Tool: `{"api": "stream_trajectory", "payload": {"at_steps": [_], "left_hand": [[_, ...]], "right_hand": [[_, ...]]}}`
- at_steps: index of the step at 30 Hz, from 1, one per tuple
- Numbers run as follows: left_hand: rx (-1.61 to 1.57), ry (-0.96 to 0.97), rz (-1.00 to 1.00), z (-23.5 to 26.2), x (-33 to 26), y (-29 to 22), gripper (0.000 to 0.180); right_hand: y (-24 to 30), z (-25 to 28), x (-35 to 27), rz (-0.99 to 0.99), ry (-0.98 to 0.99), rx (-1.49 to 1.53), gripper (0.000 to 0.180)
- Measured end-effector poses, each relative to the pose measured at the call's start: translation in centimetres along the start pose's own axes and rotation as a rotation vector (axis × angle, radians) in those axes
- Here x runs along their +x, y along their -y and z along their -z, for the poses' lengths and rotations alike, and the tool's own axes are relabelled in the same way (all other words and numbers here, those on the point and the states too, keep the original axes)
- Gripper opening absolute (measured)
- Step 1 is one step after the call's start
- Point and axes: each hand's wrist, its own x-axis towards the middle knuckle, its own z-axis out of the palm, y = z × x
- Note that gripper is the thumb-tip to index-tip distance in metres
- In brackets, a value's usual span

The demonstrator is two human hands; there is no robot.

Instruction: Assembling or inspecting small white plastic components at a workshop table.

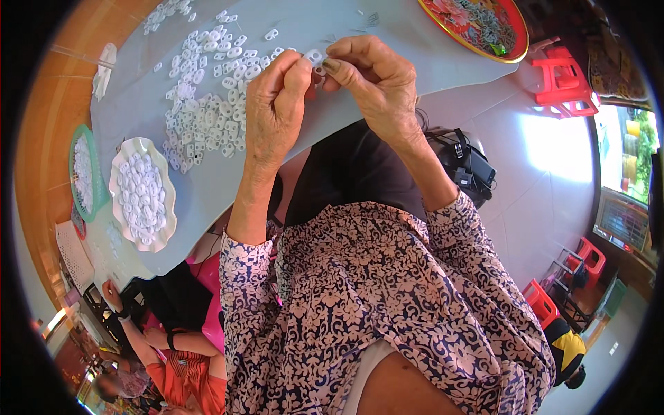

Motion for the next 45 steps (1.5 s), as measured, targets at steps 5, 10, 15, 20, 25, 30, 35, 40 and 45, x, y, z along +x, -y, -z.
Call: {"api": "stream_trajectory", "payload": {"at_steps": [5,10,15,20,25,30,35,40,45], "left_hand": [[0.038,0.021,0.016,0.1,0.0,-0.1,0.025],[0.029,0.034,0.028,0.0,0.2,0.1,0.026],[0.018,0.018,0.017,0.0,0.0,0.0,0.025],[-0.044,0.014,0.047,0.3,-0.1,0.4,0.024],[-0.092,0.053,0.066,0.6,-0.1,0.9,0.025],[-0.065,0.075,0.053,0.5,-0.2,0.7,0.024],[-0.006,0.097,0.061,0.3,-0.2,0.3,0.023],[-0.028,0.096,0.018,0.4,-0.2,0.5,0.024],[-0.03,0.115,0.044,0.3,-0.3,0.6,0.025]], "right_hand": [[0.1,0.0,0.0,-0.004,-0.004,-0.012,0.011],[-0.1,0.3,0.2,-0.003,0.03,-0.016,0.012],[-0.1,0.3,0.3,-0.007,0.044,-0.01,0.012],[0.7,0.6,0.3,-0.088,0.125,-0.029,0.023],[0.7,1.9,0.2,-0.018,0.227,-0.128,0.034],[0.6,1.6,0.4,0.083,0.3,-0.271,0.037],[0.7,1.6,0.3,0.109,0.237,-0.361,0.035],[0.8,1.3,0.4,0.243,0.217,-0.444,0.033],[0.3,1.2,0.5,0.364,0.215,-0.48,0.03]]}}
